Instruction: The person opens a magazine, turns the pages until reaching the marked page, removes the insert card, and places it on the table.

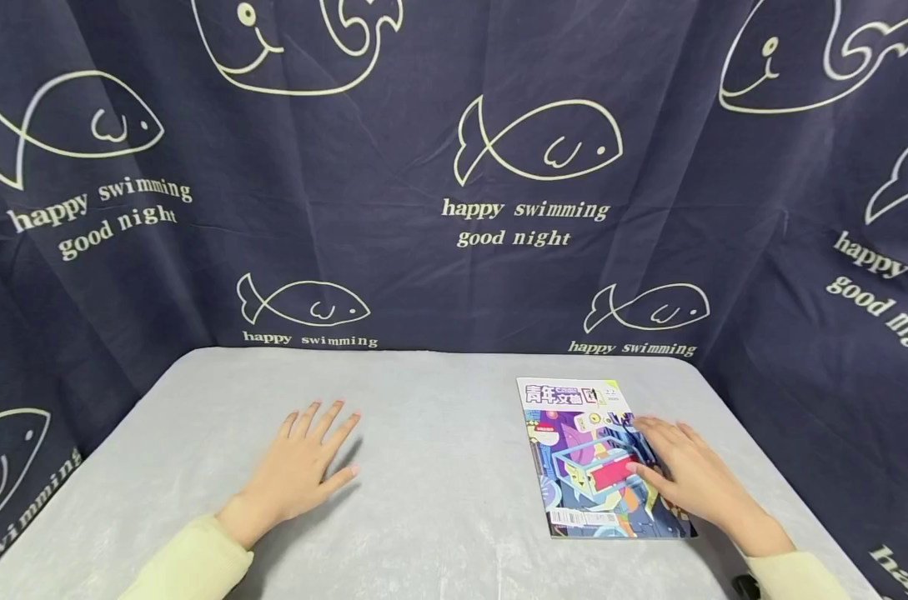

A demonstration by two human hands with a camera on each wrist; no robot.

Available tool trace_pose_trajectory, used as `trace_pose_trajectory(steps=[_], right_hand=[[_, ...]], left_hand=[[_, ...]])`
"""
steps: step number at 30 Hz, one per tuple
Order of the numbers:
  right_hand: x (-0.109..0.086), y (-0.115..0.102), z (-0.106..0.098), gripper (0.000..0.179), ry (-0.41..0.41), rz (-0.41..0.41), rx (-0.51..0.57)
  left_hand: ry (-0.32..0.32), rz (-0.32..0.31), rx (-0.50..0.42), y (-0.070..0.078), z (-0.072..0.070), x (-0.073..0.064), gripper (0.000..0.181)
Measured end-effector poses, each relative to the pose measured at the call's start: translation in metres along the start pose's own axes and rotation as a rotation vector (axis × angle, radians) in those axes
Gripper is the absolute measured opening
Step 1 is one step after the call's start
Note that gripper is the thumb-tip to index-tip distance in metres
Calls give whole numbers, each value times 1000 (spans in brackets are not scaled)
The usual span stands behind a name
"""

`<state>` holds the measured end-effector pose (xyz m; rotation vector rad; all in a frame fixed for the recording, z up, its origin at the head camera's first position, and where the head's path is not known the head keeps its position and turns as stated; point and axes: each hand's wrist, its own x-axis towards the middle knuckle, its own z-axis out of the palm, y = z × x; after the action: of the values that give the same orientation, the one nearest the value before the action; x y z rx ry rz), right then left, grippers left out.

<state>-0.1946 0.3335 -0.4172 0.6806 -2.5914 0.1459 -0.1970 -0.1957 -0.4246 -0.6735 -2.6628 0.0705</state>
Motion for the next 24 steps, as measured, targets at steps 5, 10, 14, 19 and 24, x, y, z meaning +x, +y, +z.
trace_pose_trajectory(steps=[5, 10, 14, 19, 24], right_hand=[[-1, 0, 0, 57, 5, -37, 13], [-3, -1, -1, 56, -1, -59, 24], [-4, -2, -1, 55, -15, -69, 38], [-6, -3, -1, 53, -22, -94, 37], [-9, -5, -1, 52, -13, -107, 36]], left_hand=[[20, 47, -25, 11, 3, 5, 70], [27, 89, -30, 22, 4, 12, 70], [19, 120, -43, 31, 5, 17, 69], [5, 158, -42, 42, 8, 24, 68], [0, 196, -54, 54, 8, 31, 67]])
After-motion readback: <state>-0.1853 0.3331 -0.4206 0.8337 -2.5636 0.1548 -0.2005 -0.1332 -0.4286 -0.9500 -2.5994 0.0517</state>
